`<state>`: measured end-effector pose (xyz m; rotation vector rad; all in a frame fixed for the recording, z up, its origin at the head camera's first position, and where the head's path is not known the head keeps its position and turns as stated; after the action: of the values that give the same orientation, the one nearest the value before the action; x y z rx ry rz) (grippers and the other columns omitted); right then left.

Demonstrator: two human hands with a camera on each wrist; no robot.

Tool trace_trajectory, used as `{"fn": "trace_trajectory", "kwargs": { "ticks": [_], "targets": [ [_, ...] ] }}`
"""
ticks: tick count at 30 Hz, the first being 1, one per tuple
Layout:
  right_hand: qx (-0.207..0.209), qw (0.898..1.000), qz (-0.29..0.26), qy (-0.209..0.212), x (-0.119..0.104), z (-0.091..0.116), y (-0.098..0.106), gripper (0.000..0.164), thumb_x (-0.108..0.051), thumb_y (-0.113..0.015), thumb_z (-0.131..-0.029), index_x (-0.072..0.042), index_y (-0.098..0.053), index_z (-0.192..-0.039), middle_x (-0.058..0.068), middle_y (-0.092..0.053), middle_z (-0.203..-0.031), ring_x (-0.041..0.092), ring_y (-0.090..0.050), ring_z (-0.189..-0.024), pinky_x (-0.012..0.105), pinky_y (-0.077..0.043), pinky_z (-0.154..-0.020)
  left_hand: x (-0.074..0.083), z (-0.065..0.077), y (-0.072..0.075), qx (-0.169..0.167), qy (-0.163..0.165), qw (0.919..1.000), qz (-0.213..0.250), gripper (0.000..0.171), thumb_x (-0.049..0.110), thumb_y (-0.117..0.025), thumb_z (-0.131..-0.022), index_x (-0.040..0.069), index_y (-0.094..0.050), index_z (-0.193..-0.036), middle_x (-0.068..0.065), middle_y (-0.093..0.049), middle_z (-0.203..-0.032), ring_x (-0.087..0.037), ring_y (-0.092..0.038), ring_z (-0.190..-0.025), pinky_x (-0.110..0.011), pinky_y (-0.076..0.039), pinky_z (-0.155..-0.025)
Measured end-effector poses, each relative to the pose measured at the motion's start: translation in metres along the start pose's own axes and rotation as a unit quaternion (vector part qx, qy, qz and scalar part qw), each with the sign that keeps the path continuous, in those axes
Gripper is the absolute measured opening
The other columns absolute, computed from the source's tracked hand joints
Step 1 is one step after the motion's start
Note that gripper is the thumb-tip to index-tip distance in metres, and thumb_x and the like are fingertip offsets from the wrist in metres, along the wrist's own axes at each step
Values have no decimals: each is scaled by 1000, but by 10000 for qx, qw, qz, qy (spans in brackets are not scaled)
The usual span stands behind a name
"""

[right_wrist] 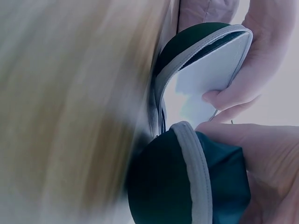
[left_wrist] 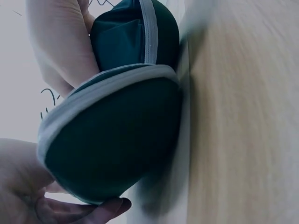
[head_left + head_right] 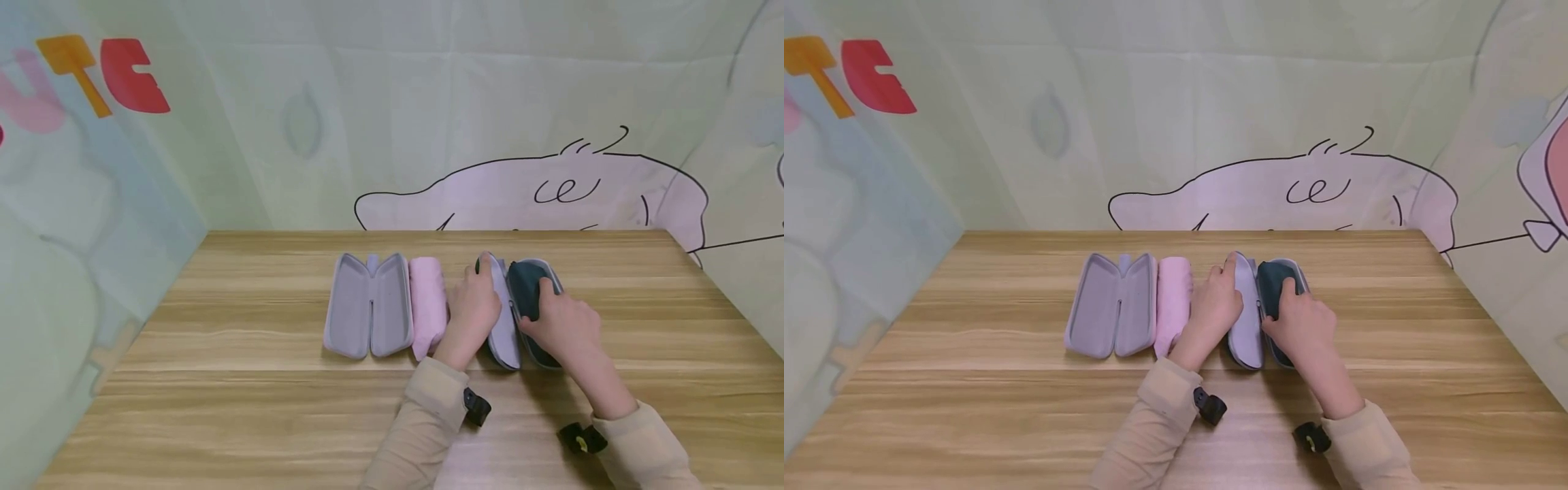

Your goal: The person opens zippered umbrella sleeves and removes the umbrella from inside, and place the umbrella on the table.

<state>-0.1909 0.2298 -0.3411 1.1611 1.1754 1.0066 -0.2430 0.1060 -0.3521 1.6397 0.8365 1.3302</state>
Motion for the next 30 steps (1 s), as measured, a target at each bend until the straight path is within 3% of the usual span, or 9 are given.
{"fn": "trace_trajectory", "kwargs": {
  "ticks": [18, 30],
  "targets": [
    [617, 9980, -147, 36, 2, 0, 2, 71, -29, -71, -77, 7, -43, -131, 27, -64, -80, 32, -54, -54, 39, -37, -42, 0, 2, 1, 167, 5, 9997, 151, 62, 18, -63, -88, 12, -39, -145, -14, -64, -114, -27, -67, -79, -36, -50, -58],
    [653, 9972, -370, 4, -4, 4, 10, 76, -33, -70, -78, 5, -40, -136, 30, -64, -99, 36, -58, -62, 41, -40, -46, -3, 1, 3, 155, 136, 9997, 131, 62, 18, -63, -88, 11, -39, -145, -16, -62, -120, -28, -67, -87, -38, -54, -69]
  ]
}}
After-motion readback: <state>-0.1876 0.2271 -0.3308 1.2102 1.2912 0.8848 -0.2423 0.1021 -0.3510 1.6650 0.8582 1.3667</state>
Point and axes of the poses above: each hand's wrist, its own z-axis away from the middle knuckle, its own y-axis out of the back of the hand, x = y × z, the point moved 3 cm from there along -z, towards the middle knuckle
